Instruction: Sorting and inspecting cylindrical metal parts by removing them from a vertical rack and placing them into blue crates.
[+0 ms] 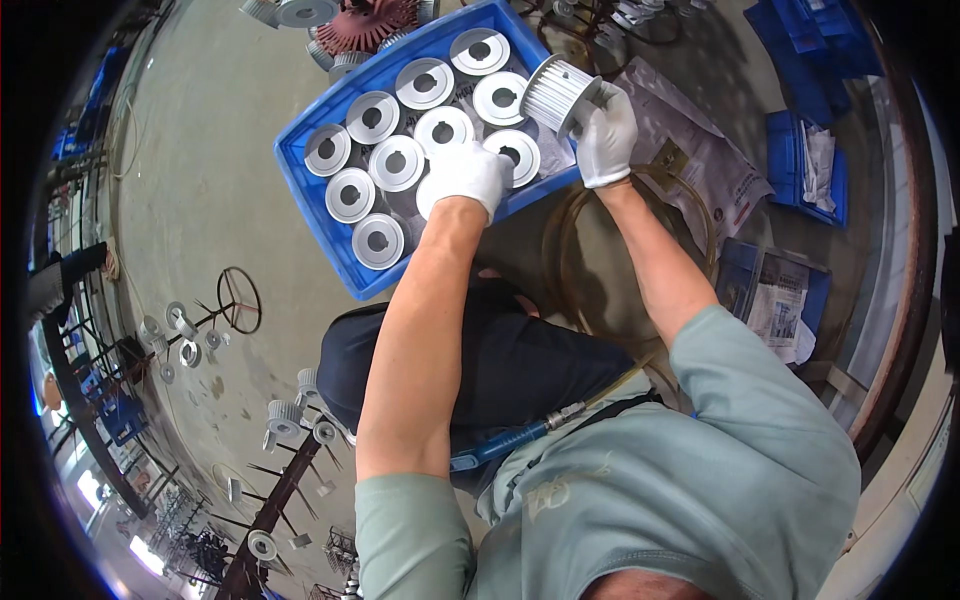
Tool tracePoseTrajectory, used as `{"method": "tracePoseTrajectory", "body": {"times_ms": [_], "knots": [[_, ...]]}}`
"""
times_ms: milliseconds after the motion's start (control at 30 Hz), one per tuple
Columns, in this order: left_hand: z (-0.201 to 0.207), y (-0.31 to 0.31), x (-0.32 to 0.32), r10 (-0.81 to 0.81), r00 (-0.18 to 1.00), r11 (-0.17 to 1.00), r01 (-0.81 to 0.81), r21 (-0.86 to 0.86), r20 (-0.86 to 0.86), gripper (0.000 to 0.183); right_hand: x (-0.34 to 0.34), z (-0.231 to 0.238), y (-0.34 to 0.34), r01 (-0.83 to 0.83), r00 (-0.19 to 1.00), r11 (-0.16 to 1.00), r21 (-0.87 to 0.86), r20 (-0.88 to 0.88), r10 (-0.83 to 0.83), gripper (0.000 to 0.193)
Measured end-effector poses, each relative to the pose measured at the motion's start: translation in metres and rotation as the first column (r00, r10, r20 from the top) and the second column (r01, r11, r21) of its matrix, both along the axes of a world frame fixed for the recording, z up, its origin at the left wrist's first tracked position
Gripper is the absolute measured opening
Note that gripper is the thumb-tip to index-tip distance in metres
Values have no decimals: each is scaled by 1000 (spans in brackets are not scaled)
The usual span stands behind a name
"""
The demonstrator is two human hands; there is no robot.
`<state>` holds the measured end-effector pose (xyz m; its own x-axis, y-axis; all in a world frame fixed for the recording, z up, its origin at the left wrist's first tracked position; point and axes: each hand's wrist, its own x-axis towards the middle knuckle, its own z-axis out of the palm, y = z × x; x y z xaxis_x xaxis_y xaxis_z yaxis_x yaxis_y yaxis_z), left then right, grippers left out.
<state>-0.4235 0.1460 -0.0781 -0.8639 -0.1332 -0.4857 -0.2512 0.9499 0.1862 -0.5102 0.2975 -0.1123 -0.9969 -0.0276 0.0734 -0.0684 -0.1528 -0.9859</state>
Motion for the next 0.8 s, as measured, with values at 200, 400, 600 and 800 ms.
{"method": "tracePoseTrajectory", "body": {"times_ms": [200, 400, 600, 800], "knots": [[52, -29, 4, -47, 999, 995, 46, 94, 17, 30, 1, 9, -2, 37, 999, 996, -81, 26, -35, 29], [78, -129, 63, 30, 998, 999, -31, 20, 51, 30, 0, 12, 3, 14, 995, 993, -121, 95, -3, 29], [29, -135, 103, -240, 962, 963, 219, -160, -130, 24, 2, 11, -1, -22, 996, 984, -175, 84, 37, 29], [18, -132, 94, -256, 966, 959, 258, -120, 32, 16, -1, 2, 3, -35, 998, 985, -169, 45, 43, 30]]}}
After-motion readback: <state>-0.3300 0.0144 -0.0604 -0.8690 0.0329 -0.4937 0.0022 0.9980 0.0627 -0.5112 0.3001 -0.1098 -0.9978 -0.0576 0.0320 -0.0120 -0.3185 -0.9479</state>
